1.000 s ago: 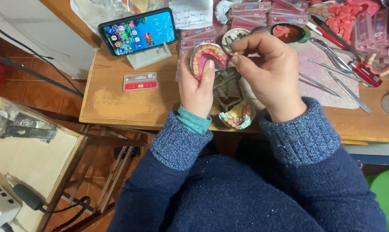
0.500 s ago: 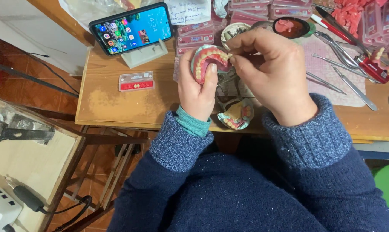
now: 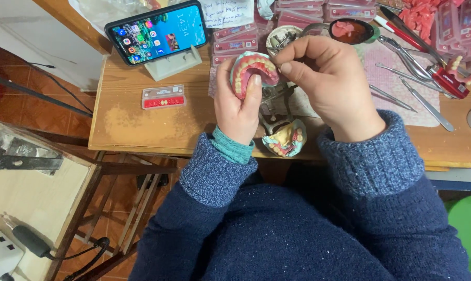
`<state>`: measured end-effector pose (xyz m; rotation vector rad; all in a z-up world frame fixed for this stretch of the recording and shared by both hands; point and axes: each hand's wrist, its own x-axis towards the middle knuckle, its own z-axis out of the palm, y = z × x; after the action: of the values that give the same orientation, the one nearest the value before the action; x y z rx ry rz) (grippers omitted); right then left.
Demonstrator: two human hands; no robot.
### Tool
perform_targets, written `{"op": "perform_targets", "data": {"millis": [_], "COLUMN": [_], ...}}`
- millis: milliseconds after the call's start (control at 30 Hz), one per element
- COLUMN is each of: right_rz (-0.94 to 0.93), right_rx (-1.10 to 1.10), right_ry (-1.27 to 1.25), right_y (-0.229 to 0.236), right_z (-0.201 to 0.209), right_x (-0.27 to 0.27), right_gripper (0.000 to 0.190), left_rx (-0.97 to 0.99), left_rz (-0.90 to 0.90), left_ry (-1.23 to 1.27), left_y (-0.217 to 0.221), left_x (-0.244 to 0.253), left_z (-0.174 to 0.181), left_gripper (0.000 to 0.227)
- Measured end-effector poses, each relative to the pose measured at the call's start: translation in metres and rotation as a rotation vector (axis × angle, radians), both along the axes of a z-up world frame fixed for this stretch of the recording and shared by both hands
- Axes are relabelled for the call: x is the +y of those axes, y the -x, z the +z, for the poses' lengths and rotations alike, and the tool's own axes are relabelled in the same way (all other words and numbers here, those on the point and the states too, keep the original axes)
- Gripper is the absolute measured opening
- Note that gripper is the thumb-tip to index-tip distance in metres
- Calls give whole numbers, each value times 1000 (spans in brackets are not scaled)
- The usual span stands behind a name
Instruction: The person works on a set of dentures mounted on an articulator, using a metal tool to scrape and shape the pink gum material. They repeatedly heat the tool over a small flame and apply it to the denture surface, occasionally separating the upper and lower halves to access different areas.
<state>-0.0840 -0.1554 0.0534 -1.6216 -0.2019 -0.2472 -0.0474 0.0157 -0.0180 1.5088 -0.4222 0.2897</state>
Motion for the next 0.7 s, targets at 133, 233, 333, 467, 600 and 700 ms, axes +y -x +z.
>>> {"op": "perform_targets", "data": {"millis": [133,233,333,467,600,700], "right_rz": [70,75,50,12,15,38], "right_rx": [103,187,239,271,271,273], "right_ry": [-175,-303,-385,-400,-410,-394], "right_y": [1,1,0,-3,-4,-6], "right_z": [0,1,2,0,-1,-2], "right_x": [0,3,4,4,1,-2], "right_gripper": [10,11,12,12,12,12], "left_rx": [19,44,17,23,31,3], "left_rz": [-14,-40,-39,-38,-39,-36], "left_ry": [16,38,32,36,40,26], "left_y": [-1,-1,-1,-2,1,1], "left_x": [0,0,0,0,0,1], "left_z": [-1,0,-1,-1,2,1], "left_gripper": [44,44,43,44,44,42]}}
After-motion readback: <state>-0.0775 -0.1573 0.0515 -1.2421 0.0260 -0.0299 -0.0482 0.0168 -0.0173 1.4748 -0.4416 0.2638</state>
